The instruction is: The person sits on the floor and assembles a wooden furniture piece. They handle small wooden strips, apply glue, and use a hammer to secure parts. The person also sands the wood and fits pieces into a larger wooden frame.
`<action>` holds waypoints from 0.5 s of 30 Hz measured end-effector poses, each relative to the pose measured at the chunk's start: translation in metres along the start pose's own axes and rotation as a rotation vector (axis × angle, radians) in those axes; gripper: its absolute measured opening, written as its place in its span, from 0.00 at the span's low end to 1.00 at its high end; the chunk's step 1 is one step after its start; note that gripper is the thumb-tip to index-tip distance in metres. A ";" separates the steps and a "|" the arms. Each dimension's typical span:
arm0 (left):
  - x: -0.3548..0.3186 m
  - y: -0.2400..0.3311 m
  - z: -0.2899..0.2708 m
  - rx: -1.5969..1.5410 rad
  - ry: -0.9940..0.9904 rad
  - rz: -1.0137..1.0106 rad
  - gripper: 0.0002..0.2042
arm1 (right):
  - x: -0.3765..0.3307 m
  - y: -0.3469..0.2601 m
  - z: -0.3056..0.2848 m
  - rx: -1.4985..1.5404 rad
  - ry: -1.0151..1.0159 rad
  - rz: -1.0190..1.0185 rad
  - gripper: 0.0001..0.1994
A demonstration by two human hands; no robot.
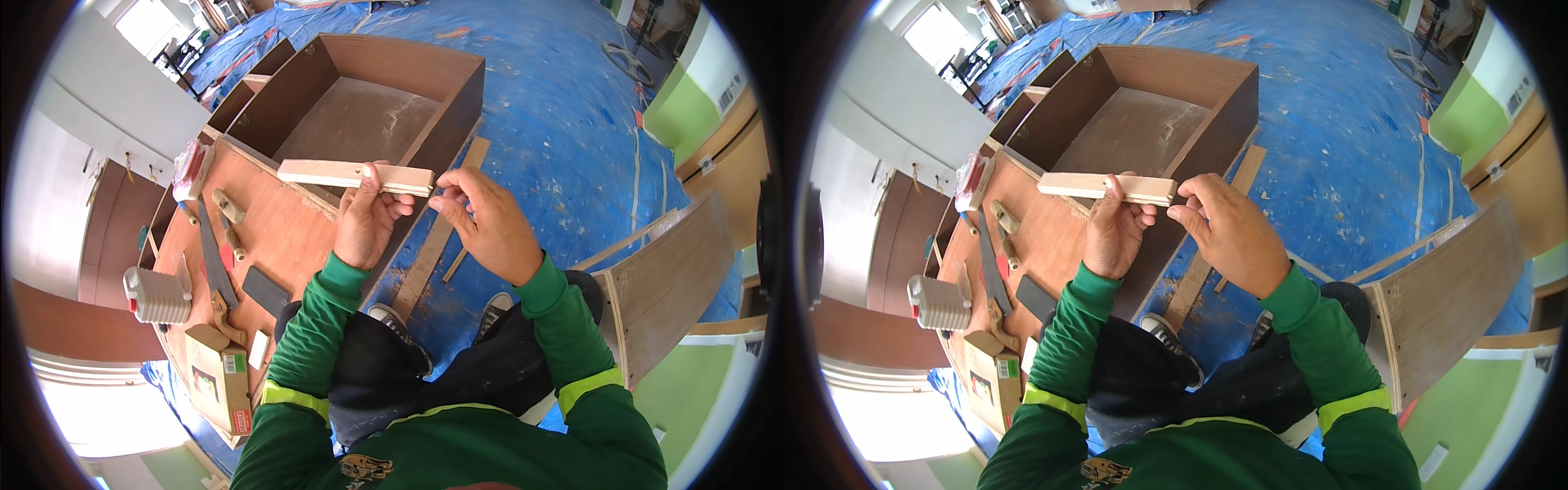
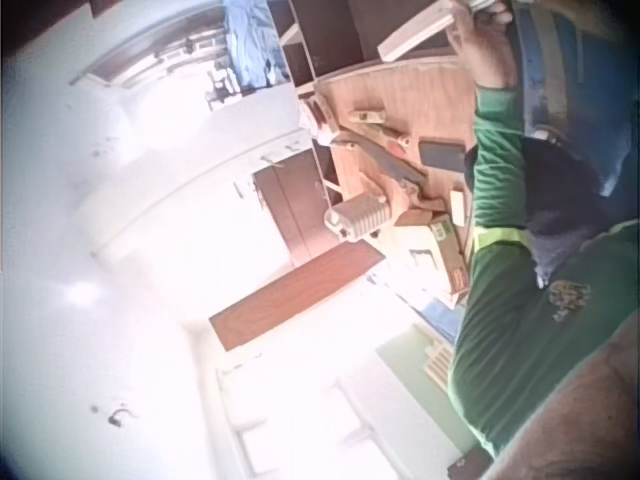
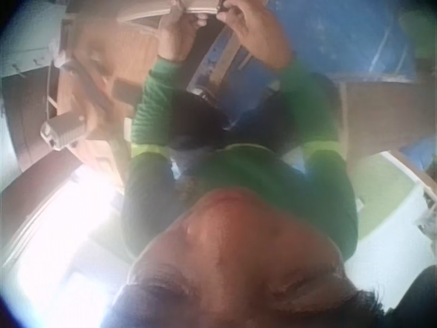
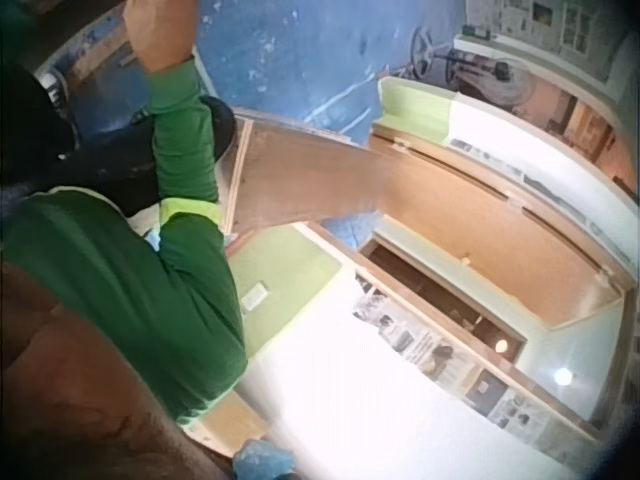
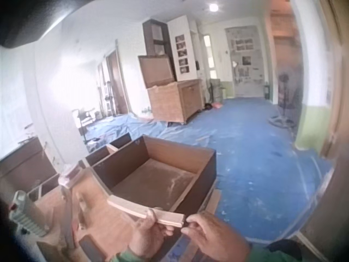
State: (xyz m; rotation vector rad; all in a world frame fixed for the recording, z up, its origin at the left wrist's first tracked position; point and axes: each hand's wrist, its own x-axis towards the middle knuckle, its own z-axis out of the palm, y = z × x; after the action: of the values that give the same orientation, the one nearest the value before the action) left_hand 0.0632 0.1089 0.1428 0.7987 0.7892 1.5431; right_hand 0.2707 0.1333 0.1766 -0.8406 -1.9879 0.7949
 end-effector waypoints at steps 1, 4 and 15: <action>0.000 0.000 0.001 0.036 -0.022 -0.009 0.24 | 0.000 0.001 0.000 -0.012 -0.005 0.007 0.12; -0.004 -0.002 0.003 0.064 -0.060 -0.028 0.25 | 0.001 0.003 0.001 -0.012 -0.007 0.034 0.09; -0.002 0.011 -0.003 -0.143 -0.011 -0.087 0.27 | 0.000 0.008 0.004 0.203 0.087 0.259 0.03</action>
State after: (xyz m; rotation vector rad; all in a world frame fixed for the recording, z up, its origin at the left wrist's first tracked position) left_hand 0.0548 0.1057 0.1504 0.6590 0.6884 1.4980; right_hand 0.2698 0.1369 0.1684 -1.0053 -1.7096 1.0697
